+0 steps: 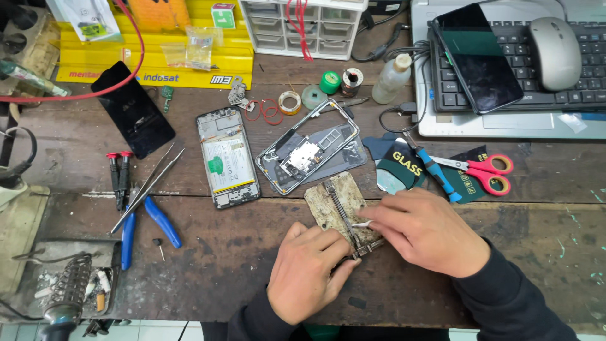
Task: The person uses tweezers to manipulate and remove small components from a smartphone motherboard clamped in a vise. They repeatedly adjust the board and use the tweezers to lift and separate parts while working at a cluttered electronics repair bench.
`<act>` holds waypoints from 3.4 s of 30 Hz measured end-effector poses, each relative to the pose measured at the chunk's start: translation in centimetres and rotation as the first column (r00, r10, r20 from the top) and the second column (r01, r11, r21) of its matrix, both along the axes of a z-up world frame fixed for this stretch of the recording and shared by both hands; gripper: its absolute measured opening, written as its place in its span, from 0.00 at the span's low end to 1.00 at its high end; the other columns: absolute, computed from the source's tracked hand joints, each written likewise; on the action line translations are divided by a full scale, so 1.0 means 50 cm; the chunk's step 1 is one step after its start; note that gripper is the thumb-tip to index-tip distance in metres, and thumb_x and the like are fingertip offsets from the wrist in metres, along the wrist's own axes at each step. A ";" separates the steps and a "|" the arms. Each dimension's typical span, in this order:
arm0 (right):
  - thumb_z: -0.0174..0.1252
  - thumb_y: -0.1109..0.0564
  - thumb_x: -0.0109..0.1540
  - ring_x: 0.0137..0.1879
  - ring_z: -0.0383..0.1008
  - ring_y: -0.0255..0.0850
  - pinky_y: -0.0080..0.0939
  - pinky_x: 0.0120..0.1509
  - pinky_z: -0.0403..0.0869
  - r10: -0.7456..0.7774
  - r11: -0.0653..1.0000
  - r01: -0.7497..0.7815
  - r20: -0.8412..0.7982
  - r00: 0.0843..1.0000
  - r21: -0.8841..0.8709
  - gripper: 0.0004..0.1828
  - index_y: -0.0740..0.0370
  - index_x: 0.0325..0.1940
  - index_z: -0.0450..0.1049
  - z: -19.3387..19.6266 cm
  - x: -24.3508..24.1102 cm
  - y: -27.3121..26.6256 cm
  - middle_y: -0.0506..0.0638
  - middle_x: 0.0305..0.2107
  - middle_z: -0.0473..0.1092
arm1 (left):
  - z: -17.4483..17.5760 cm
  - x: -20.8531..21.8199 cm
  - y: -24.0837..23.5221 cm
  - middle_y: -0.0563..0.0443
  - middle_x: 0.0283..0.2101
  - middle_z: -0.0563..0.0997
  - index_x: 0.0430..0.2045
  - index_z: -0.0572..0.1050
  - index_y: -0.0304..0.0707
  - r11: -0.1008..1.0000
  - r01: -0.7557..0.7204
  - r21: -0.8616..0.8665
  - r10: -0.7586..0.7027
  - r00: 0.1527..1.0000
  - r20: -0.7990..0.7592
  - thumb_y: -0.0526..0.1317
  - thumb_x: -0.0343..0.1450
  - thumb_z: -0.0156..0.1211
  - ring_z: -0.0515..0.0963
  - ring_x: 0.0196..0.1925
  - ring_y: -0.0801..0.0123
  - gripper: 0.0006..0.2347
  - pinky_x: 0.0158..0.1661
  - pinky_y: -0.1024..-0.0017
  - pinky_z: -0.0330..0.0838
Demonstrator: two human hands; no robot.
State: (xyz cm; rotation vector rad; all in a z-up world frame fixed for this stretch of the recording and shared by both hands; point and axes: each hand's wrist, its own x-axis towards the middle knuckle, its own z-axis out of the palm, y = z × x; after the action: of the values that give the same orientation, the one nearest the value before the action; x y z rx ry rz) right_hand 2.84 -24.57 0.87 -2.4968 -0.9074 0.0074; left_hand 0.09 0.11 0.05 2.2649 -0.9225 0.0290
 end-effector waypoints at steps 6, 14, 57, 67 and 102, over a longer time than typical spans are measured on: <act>0.56 0.58 0.63 0.29 0.75 0.50 0.51 0.26 0.67 -0.059 0.998 0.054 -0.141 0.988 -0.034 0.04 0.52 0.34 0.72 -0.019 -0.011 -0.010 0.43 0.29 0.73 | -0.003 0.000 0.000 0.53 0.29 0.71 0.25 0.70 0.43 1.000 0.006 0.013 -0.006 1.000 -0.014 0.43 0.74 0.62 0.70 0.30 0.56 0.10 0.34 0.61 0.55; 0.54 0.66 0.60 0.26 0.70 0.52 0.52 0.22 0.66 -0.129 0.989 0.135 0.089 0.988 -0.059 0.11 0.52 0.43 0.73 -0.024 -0.030 0.026 0.47 0.34 0.69 | -0.005 0.000 -0.003 0.53 0.28 0.70 0.25 0.70 0.42 1.000 0.002 -0.011 -0.002 1.000 0.010 0.42 0.74 0.62 0.70 0.30 0.56 0.10 0.34 0.61 0.56; 0.54 0.59 0.60 0.25 0.68 0.55 0.57 0.19 0.63 -0.157 0.978 0.157 0.010 0.988 -0.135 0.04 0.50 0.34 0.67 -0.008 -0.043 0.030 0.45 0.27 0.66 | -0.001 0.001 -0.004 0.54 0.28 0.71 0.25 0.70 0.42 1.000 -0.017 -0.022 0.017 1.000 0.008 0.43 0.75 0.61 0.71 0.30 0.57 0.10 0.33 0.62 0.56; 0.55 0.62 0.61 0.25 0.71 0.52 0.53 0.22 0.63 -0.060 0.998 0.060 0.009 0.998 -0.007 0.08 0.48 0.38 0.76 -0.011 -0.016 0.005 0.44 0.29 0.72 | -0.005 -0.001 -0.004 0.52 0.29 0.71 0.26 0.70 0.42 1.000 -0.006 -0.001 0.006 1.000 0.019 0.42 0.74 0.61 0.71 0.31 0.54 0.10 0.33 0.60 0.55; 0.56 0.58 0.63 0.26 0.72 0.48 0.51 0.23 0.64 0.158 0.987 -0.161 -0.152 0.976 -0.007 0.05 0.49 0.36 0.76 -0.001 0.024 -0.015 0.43 0.25 0.69 | -0.004 -0.002 0.000 0.54 0.28 0.72 0.25 0.71 0.43 1.000 0.005 -0.010 -0.005 1.000 0.016 0.43 0.74 0.61 0.72 0.30 0.57 0.09 0.34 0.61 0.56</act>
State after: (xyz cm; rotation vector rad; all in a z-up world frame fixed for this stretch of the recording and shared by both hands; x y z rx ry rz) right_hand 4.04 -25.30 0.81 -2.3965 -1.0446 0.2559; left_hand -0.02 0.13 -0.16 2.2560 -0.9341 0.0493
